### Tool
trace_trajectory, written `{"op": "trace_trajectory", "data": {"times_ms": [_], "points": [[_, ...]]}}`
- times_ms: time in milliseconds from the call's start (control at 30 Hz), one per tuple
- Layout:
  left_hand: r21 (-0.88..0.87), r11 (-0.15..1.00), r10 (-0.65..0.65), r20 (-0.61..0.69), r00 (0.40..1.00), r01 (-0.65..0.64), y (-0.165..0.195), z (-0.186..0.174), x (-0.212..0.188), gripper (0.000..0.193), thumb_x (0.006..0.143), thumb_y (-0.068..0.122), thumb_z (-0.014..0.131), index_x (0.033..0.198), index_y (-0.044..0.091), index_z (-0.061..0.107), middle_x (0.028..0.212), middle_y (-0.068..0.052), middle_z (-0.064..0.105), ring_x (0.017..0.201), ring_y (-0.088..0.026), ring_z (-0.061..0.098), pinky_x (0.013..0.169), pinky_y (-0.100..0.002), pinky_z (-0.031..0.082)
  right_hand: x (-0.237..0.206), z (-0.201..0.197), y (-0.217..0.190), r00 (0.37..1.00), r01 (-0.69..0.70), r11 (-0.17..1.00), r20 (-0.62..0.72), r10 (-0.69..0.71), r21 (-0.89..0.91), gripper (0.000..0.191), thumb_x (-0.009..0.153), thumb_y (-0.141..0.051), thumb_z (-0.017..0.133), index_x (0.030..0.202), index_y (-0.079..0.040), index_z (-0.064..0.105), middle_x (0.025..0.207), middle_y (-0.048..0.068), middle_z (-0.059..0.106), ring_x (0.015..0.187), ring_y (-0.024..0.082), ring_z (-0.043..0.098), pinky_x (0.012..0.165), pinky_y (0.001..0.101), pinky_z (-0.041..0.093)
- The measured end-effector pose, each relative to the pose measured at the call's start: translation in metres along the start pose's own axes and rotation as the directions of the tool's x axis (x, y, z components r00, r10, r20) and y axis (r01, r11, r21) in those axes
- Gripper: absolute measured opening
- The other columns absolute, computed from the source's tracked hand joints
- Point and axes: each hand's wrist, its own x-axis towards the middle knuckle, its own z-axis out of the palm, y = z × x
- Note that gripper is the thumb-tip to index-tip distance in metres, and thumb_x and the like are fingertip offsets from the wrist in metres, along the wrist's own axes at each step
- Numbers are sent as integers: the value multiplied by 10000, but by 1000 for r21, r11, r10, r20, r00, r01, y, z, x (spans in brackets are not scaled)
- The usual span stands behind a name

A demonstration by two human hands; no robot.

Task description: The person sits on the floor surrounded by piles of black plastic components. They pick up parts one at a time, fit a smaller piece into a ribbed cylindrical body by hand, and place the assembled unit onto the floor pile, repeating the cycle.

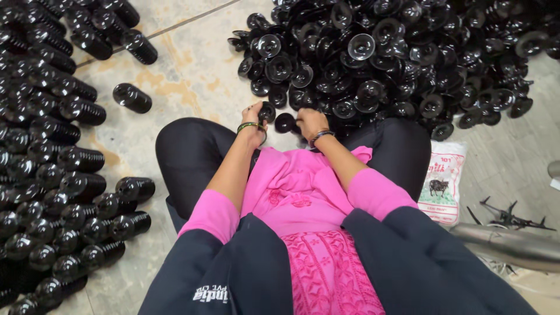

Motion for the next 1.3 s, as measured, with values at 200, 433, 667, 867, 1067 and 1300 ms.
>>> {"op": "trace_trajectory", "data": {"times_ms": [200, 433, 667, 867, 1067, 1300], "points": [[250, 955, -202, 151, 968, 160, -24, 13, -6, 529, 955, 657, 487, 1174, 177, 528, 977, -52, 626, 750, -178, 636, 566, -368, 540, -23, -11, -27, 974, -39, 837, -164, 153, 546, 186, 898, -104, 753, 993, 25, 657, 1137, 124, 737, 846, 194, 731, 738, 334, 598], [282, 939, -255, 193, 947, 195, -32, 5, -15, 573, 953, 660, 448, 1318, 220, 448, 1114, 5, 631, 906, -173, 673, 733, -432, 620, -24, -1, -10, 962, -94, 426, 192, -193, 900, 275, 942, 3, 566, 1195, 49, 662, 1352, 15, 638, 1072, 135, 720, 930, 290, 606], [119, 986, -142, 254, 957, 115, -34, 2, 2, 514, 956, 580, 544, 1311, 215, 470, 1050, -28, 610, 750, -207, 660, 681, -424, 593, -11, 16, 2, 966, -260, 448, 239, 103, 855, 158, 1004, -14, 652, 1120, 89, 686, 979, 68, 737, 832, 138, 706, 771, 262, 602], [358, 933, -96, 152, 984, 36, -32, 2, -5, 575, 971, 662, 472, 1274, 174, 498, 1039, -22, 629, 747, -138, 652, 602, -344, 591, -17, 12, -12, 988, -124, 467, 151, -22, 875, 184, 933, -8, 693, 1088, 90, 706, 1097, 48, 703, 959, 136, 721, 870, 270, 626], [176, 984, -18, 146, 989, -8, -23, 8, -5, 542, 874, 382, 726, 1297, 161, 468, 1010, -81, 618, 714, -184, 595, 549, -321, 505, -2, 13, -13, 940, -339, 347, 299, 165, 874, 222, 958, -125, 722, 1097, 47, 702, 1021, 85, 751, 896, 169, 732, 820, 286, 613], [43, 982, 188, -115, 975, -184, -16, -5, 13, 684, 733, 180, 880, 1284, 124, 479, 988, -40, 674, 790, -130, 678, 670, -295, 557, 17, 27, -21, 929, 323, 947, -191, -317, -1, 278, 742, -213, 809, 913, -24, 698, 979, 166, 711, 870, 375, 695, 790, 407, 566]]}}
